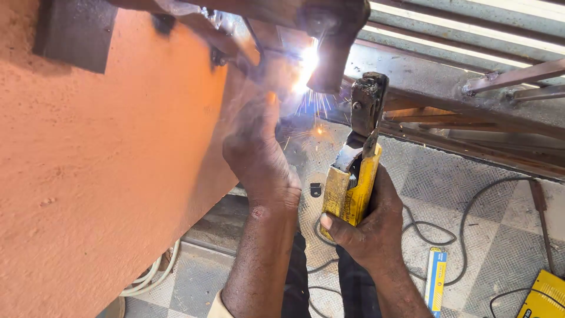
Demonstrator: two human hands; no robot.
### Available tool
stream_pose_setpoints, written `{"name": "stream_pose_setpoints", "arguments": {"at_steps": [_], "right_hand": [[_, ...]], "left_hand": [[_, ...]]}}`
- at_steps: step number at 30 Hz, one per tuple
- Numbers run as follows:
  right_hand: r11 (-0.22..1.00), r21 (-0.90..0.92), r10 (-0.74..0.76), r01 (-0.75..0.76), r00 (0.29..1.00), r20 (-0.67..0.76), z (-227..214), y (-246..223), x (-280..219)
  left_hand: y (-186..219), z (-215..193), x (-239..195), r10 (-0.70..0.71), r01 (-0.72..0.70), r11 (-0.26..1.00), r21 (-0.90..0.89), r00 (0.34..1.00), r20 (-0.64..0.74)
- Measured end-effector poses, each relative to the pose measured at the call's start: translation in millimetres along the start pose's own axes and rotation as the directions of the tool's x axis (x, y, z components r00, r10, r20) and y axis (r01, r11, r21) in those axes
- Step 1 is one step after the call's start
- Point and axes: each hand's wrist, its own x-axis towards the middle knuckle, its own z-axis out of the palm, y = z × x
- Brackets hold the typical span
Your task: The person fits a metal hinge plate against the frame of a metal security gate, marks the mounting holes with a marker, and sands the surface with an abrasive pad. They then hold the plate in place and weld it to the frame using an arc welding electrode holder, producing sparks.
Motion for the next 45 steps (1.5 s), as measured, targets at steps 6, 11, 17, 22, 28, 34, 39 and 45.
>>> {"name": "stream_pose_setpoints", "arguments": {"at_steps": [6, 11, 17, 22, 28, 34, 39, 45], "right_hand": [[0.999, 0.033, -0.009, 0.008, 1.0, 0.005, 1.6, -1.5, 1.5], [1.0, -0.009, -0.011, 0.012, 1.0, 0.026, -0.2, -0.7, 2.4], [0.988, 0.113, -0.097, 0.107, 0.991, -0.089, 6.2, 5.2, -2.0], [0.964, 0.229, -0.104, 0.137, 0.983, -0.151, -2.5, 10.8, -7.1], [0.983, 0.158, -0.068, 0.089, 0.988, -0.137, -19.6, 30.7, -14.7], [0.996, 0.083, -0.017, 0.027, 0.993, -0.118, -53.3, 69.5, -36.8], [0.993, -0.065, 0.088, -0.094, 0.993, -0.083, -109.7, 106.4, -60.7], [0.82, -0.563, 0.058, -0.105, 0.993, -0.1, -185.6, 117.9, -91.9]], "left_hand": [[6.6, 4.1, 0.1, -0.14, 0.14, 0.982, -0.129, 0.99, 0.008], [4.7, 2.9, 0.5, -0.19, 0.184, 0.979, -0.087, 0.98, -0.061], [3.2, 2.2, -1.6, -0.144, 0.136, 0.983, -0.124, 0.988, -0.059], [1.0, 4.0, 1.5, -0.168, 0.154, 0.975, -0.161, 0.983, -0.077], [5.1, 3.7, 2.7, -0.239, 0.228, 0.956, -0.183, 0.97, -0.04], [2.5, -2.2, 8.2, -0.246, 0.244, 0.948, -0.206, 0.969, 0.016], [-2.7, -13.5, 11.3, -0.319, 0.301, 0.895, -0.328, 0.948, 0.0], [-65.2, -65.6, -32.3, -0.332, 0.328, 0.942, -0.074, 0.942, -0.041]]}}
